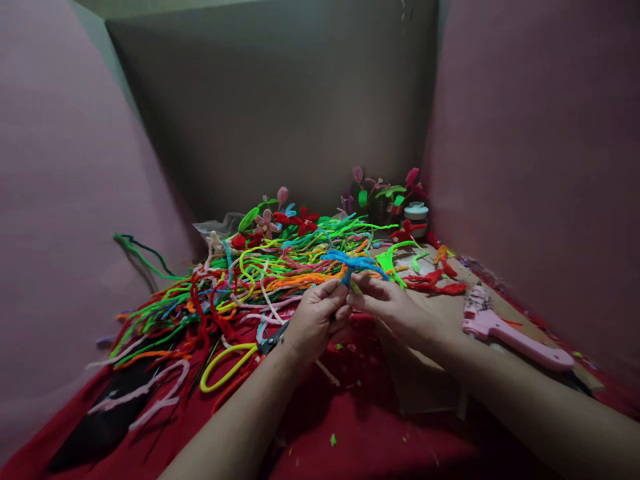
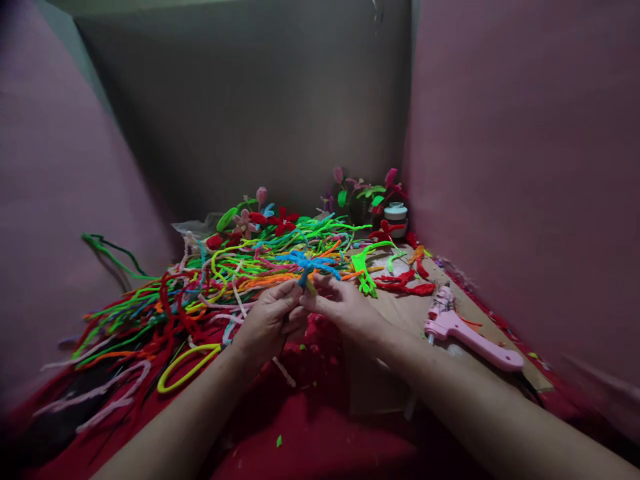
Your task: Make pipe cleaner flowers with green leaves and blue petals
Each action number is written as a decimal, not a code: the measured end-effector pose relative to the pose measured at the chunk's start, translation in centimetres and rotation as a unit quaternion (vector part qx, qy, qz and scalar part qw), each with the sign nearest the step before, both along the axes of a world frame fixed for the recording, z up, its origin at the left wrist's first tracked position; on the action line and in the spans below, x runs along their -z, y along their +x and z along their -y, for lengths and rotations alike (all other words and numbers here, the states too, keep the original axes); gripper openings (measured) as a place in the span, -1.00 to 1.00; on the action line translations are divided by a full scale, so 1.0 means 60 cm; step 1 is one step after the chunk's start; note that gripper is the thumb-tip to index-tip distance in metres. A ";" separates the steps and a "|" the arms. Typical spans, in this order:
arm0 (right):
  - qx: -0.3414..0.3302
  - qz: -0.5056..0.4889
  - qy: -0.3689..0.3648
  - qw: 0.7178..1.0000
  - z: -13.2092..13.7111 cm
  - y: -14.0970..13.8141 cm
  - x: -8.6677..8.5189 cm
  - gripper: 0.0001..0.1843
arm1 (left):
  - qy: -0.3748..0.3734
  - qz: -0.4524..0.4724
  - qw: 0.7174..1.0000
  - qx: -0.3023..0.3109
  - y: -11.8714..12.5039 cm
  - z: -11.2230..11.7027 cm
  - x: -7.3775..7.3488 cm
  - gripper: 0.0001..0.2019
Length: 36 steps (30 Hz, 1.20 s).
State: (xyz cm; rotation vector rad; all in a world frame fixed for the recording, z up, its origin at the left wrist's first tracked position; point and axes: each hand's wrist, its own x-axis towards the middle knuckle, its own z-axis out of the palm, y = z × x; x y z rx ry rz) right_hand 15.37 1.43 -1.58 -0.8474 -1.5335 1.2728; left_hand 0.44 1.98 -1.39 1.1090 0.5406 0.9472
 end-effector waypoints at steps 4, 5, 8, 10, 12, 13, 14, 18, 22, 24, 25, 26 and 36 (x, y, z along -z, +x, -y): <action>0.071 0.200 0.047 0.976 0.060 0.060 -0.020 -0.52 | 0.005 -0.016 1.000 -0.022 -0.002 -0.003 -0.005 -0.84; 0.129 0.253 0.065 0.957 0.080 0.084 -0.020 -0.48 | 0.004 -0.018 1.000 -0.025 -0.003 -0.003 -0.007 -0.84; 0.233 0.406 0.153 0.870 0.136 0.172 -0.003 -0.52 | 0.006 -0.023 1.000 -0.020 -0.002 -0.003 -0.011 -0.85; 0.292 0.482 0.187 0.804 0.159 0.232 0.023 -0.52 | 0.011 -0.026 0.999 -0.015 -0.002 -0.003 -0.010 -0.84; 0.332 0.531 0.192 0.755 0.169 0.280 0.055 -0.50 | 0.014 -0.029 0.999 -0.012 -0.001 -0.004 -0.008 -0.84; 0.340 0.547 0.189 0.742 0.169 0.297 0.071 -0.51 | 0.014 -0.029 0.999 -0.011 -0.001 -0.004 -0.007 -0.84; 0.341 0.554 0.192 0.735 0.168 0.309 0.085 -0.53 | 0.015 -0.029 0.999 -0.011 0.000 -0.004 -0.006 -0.83; 0.345 0.558 0.222 0.721 0.161 0.322 0.113 -0.57 | 0.015 -0.029 0.999 -0.023 0.001 -0.003 -0.006 -0.84; 0.341 0.585 0.213 0.704 0.161 0.314 0.090 -0.60 | 0.011 -0.025 0.999 -0.035 0.001 -0.003 -0.008 -0.82; 0.336 0.603 0.213 0.692 0.150 0.301 0.061 -0.60 | 0.009 -0.028 0.999 -0.033 0.001 -0.004 -0.008 -0.82; 0.325 0.612 0.215 0.688 0.138 0.291 0.044 -0.61 | 0.008 -0.029 0.999 -0.031 0.001 -0.004 -0.007 -0.82; 0.303 0.623 0.222 0.686 0.122 0.279 0.026 -0.63 | 0.007 -0.031 0.999 -0.029 0.001 -0.005 -0.006 -0.82; 0.142 0.752 0.114 0.633 -0.089 0.217 -0.017 -0.59 | 0.014 -0.003 0.999 -0.028 -0.003 -0.004 -0.007 -0.83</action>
